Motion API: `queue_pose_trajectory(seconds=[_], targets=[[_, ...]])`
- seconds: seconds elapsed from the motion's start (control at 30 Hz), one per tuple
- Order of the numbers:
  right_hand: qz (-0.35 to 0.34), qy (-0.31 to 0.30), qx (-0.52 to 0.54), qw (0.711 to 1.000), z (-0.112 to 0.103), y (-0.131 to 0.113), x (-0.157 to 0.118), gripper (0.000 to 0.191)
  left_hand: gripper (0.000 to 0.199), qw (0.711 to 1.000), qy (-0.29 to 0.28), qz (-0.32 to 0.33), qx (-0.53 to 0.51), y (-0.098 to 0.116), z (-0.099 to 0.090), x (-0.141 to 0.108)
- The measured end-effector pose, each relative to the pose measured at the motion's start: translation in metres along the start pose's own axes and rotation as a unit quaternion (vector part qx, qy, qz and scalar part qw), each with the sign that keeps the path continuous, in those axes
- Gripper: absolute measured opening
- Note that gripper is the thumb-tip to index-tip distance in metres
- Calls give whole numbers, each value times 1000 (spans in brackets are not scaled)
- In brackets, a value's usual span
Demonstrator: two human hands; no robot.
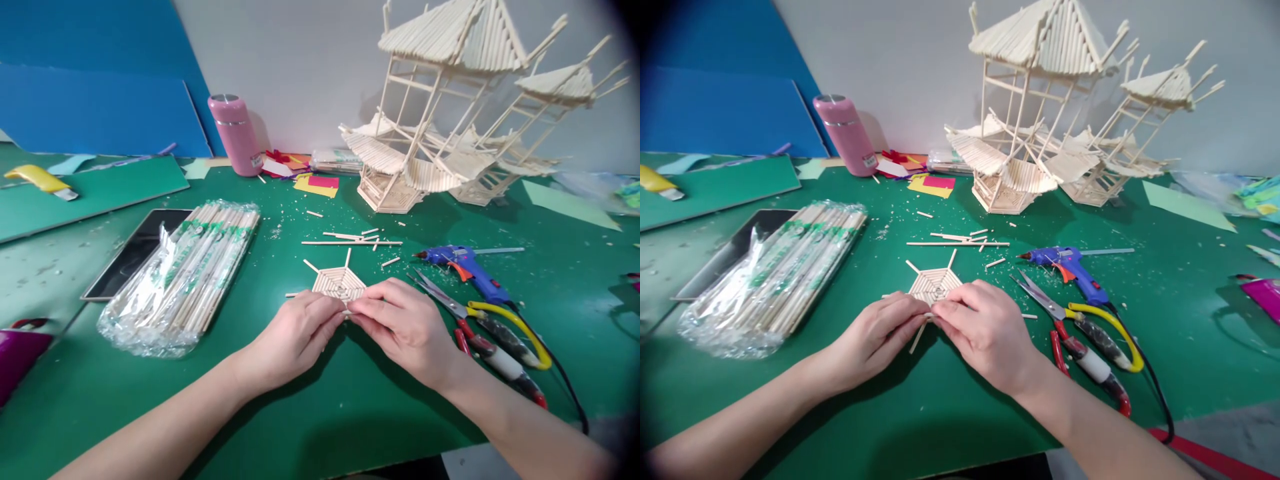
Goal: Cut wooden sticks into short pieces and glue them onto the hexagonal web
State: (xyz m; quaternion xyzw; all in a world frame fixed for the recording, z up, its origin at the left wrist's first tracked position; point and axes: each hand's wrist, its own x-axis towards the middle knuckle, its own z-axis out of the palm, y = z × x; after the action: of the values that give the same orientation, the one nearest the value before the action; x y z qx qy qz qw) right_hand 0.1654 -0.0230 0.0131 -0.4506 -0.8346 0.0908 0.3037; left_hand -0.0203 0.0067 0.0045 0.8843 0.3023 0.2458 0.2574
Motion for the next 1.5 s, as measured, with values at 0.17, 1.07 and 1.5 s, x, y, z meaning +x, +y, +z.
queue_pose_trajectory(seconds=[0.17,1.07,1.5], targets=[[27,28,38,999,-3,7,-9,19,18,1000,21,-8,-22,-4,0,2],[125,1,120,985,8,15,-28,12,22,999,14,-18,25,-24,-1,7],[112,1,108,988,9,15,-30,11,22,999,4,-12,31,-24,-1,7]])
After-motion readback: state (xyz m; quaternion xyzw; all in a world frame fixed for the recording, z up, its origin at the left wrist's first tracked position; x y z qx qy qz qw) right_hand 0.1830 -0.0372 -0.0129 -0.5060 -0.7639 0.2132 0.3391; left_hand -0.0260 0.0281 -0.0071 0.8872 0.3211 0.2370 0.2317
